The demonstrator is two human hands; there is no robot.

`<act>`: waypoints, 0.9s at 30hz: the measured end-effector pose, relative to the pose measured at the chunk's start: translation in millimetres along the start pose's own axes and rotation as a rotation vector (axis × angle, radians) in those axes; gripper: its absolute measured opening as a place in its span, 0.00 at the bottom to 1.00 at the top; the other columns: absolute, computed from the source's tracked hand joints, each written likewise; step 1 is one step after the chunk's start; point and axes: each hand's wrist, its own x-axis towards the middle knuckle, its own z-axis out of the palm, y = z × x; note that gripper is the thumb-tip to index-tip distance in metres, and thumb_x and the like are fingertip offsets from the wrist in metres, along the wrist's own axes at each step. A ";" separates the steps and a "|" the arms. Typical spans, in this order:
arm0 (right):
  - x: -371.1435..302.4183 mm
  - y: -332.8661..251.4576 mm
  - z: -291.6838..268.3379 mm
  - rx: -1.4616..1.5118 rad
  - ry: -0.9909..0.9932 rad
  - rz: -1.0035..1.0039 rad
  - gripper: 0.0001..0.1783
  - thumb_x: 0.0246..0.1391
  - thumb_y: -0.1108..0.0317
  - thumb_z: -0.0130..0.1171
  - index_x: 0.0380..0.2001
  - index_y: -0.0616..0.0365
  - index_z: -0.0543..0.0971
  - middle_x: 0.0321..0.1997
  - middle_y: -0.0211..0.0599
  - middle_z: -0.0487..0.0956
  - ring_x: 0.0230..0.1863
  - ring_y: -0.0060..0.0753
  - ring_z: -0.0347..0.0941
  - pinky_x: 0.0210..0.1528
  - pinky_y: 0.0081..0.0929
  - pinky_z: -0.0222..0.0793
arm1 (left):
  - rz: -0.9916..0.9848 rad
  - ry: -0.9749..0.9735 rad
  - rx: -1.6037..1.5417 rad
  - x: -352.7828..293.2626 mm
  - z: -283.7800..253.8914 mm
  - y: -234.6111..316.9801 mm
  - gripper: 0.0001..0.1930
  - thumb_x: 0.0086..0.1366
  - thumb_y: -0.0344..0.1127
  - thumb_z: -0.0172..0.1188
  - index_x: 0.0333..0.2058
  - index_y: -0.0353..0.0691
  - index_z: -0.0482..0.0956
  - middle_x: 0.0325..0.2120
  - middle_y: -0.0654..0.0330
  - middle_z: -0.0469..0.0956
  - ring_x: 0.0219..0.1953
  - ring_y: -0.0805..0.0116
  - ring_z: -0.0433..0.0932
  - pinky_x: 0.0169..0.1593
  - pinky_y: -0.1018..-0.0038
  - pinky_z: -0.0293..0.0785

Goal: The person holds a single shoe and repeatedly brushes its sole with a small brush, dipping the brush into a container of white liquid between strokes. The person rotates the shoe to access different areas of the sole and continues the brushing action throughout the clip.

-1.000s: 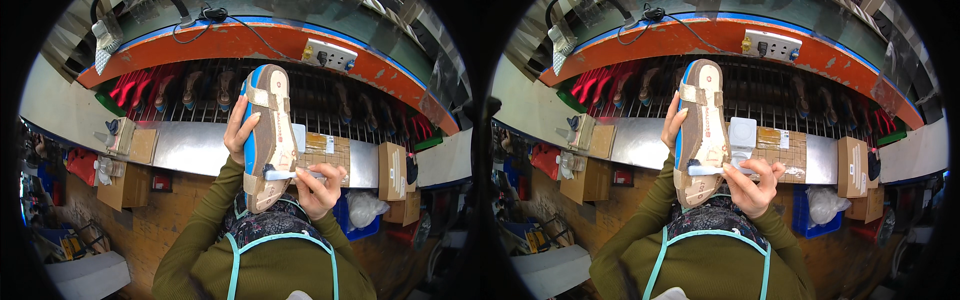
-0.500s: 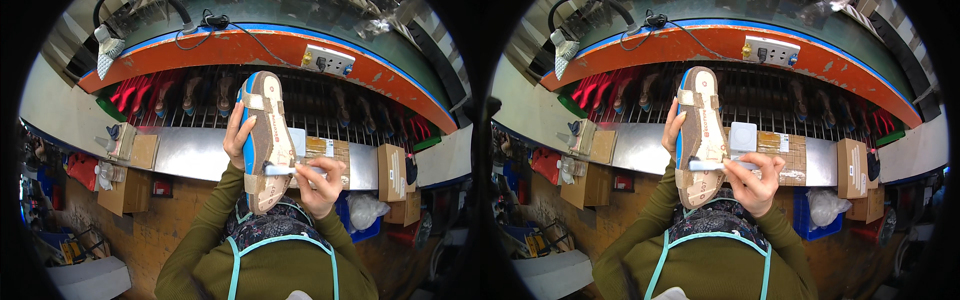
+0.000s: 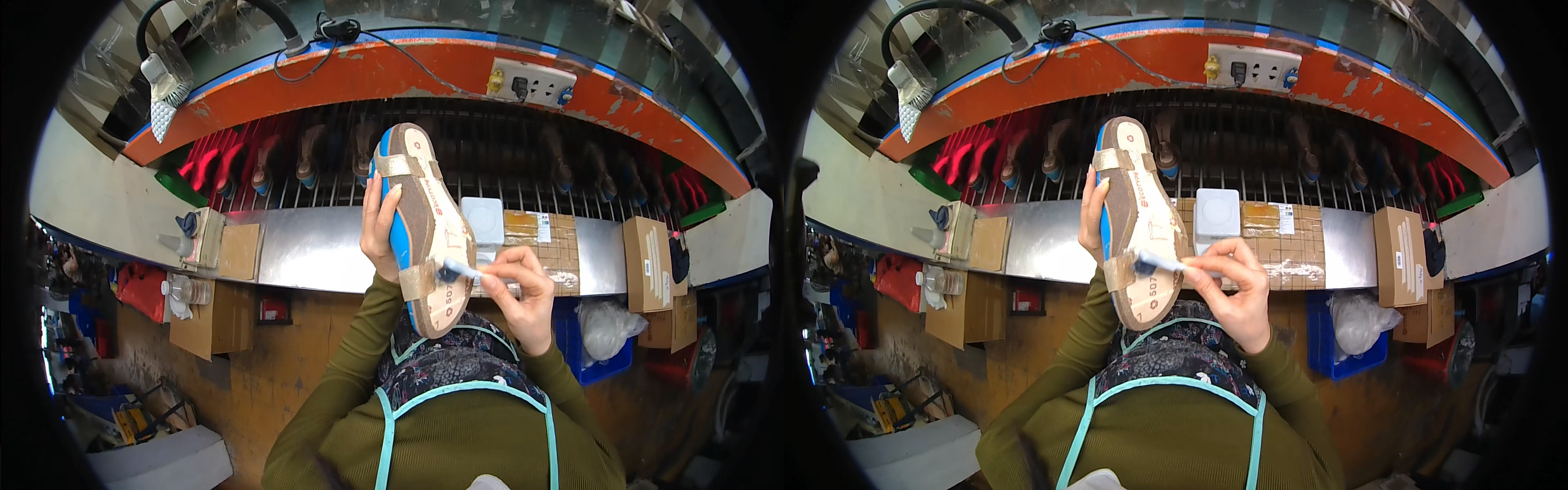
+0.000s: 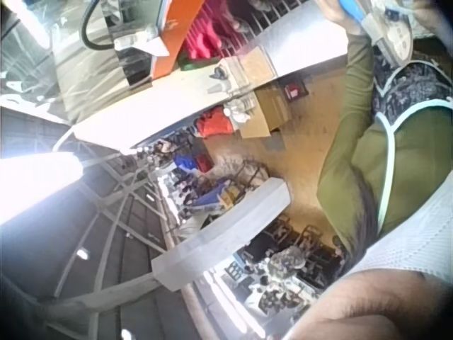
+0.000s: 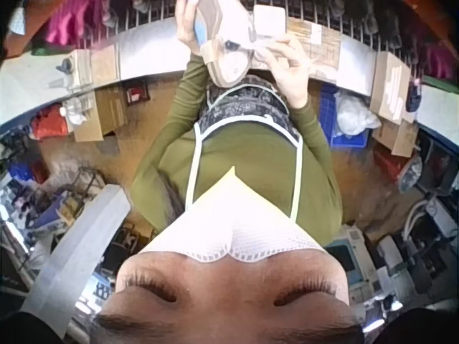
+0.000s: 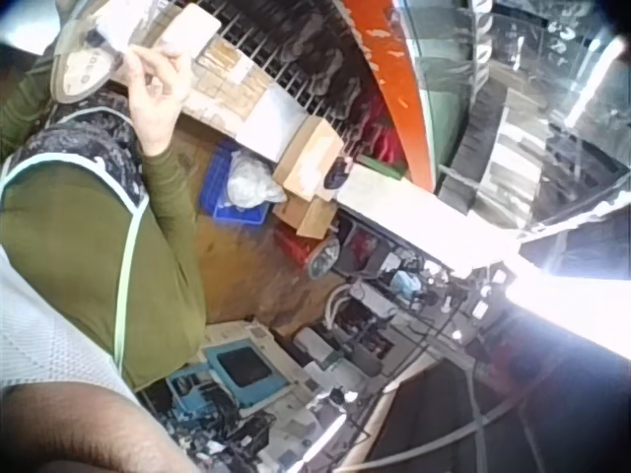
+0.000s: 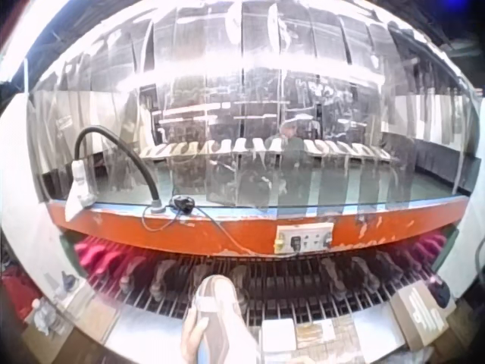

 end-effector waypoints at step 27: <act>19.1 22.0 -0.9 0.062 -0.215 -0.167 0.08 0.50 0.77 0.67 0.35 0.62 0.85 0.40 0.36 0.74 0.36 0.24 0.72 0.39 0.21 0.70 | -0.156 -0.116 0.140 -0.9 -14.3 -0.9 0.28 0.55 0.34 0.68 0.57 0.47 0.75 0.61 0.48 0.69 0.63 0.44 0.67 0.64 0.55 0.67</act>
